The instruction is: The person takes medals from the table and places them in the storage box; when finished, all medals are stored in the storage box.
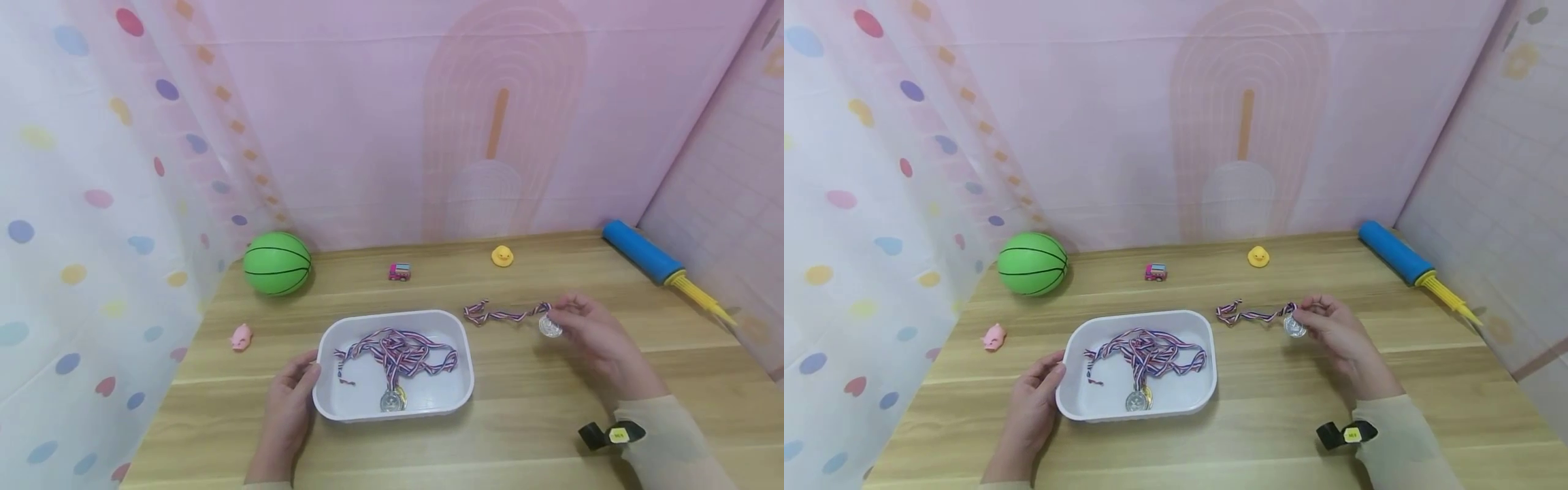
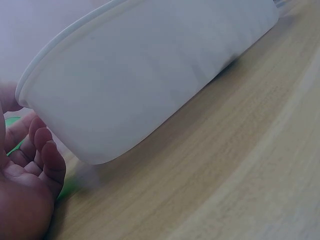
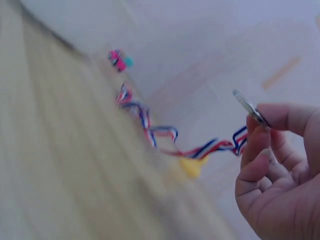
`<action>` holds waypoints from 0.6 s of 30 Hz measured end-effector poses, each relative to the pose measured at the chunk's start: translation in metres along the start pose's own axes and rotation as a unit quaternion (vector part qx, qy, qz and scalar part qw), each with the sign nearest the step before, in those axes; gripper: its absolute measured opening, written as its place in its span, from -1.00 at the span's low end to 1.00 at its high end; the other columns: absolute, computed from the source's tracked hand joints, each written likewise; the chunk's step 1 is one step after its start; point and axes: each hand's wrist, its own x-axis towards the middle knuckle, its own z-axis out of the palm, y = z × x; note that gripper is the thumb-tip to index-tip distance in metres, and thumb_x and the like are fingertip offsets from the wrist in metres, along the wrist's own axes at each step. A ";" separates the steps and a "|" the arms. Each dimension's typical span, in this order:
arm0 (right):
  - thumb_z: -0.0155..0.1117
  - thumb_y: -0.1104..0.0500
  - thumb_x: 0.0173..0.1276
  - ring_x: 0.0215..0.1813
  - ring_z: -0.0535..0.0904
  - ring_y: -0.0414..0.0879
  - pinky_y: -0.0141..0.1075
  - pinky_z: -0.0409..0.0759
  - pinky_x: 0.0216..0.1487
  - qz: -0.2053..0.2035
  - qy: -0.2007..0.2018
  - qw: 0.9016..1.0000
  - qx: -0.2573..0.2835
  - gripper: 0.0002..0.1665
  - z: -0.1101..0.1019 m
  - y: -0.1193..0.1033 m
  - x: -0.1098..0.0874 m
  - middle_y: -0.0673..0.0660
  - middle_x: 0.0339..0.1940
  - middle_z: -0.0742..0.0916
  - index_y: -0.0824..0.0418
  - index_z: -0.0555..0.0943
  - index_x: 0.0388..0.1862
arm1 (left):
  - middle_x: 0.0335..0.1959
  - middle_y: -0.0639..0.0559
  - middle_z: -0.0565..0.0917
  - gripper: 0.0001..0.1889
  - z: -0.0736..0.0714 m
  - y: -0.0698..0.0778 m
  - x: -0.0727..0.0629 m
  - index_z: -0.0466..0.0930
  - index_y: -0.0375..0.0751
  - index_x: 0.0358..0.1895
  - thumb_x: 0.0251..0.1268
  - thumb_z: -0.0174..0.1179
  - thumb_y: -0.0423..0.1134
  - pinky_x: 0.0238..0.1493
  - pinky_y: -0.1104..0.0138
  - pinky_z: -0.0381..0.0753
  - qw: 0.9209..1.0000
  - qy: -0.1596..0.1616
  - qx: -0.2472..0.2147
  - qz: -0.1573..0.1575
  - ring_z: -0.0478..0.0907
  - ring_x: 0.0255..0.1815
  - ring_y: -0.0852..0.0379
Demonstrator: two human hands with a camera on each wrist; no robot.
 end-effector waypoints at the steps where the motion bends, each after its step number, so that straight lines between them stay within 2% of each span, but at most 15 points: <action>1: 0.21 0.34 0.36 -0.25 0.57 -0.24 -0.44 0.56 -0.23 -0.008 0.002 1.000 -0.002 -0.86 0.003 -0.005 -0.001 -0.06 -0.28 0.66 0.13 0.50 -0.21 | -0.27 -0.06 0.59 -0.66 0.000 0.000 0.000 0.46 -0.47 0.13 0.35 0.14 -0.38 -0.22 0.39 0.61 1.000 0.002 0.001 -0.002 0.54 -0.22 0.14; 11: 0.14 0.32 0.42 -0.19 0.58 -0.22 -0.46 0.56 -0.17 -0.084 -0.036 0.996 0.006 -0.82 0.035 -0.067 -0.009 -0.01 -0.19 0.67 0.18 0.66 -0.11 | -0.22 -0.09 0.57 -0.66 0.000 0.001 0.000 0.47 -0.43 0.14 0.35 0.14 -0.37 -0.16 0.39 0.60 1.000 0.002 0.022 -0.011 0.52 -0.18 0.12; 18: 0.13 0.38 0.40 -0.21 0.60 -0.19 -0.45 0.59 -0.13 -0.131 -0.065 0.989 0.011 -0.81 0.059 -0.104 -0.024 0.05 -0.23 0.69 0.33 0.63 -0.08 | -0.25 -0.06 0.60 -0.65 0.000 0.004 -0.001 0.47 -0.45 0.14 0.36 0.13 -0.36 -0.15 0.42 0.58 1.000 0.002 0.029 -0.006 0.53 -0.19 0.15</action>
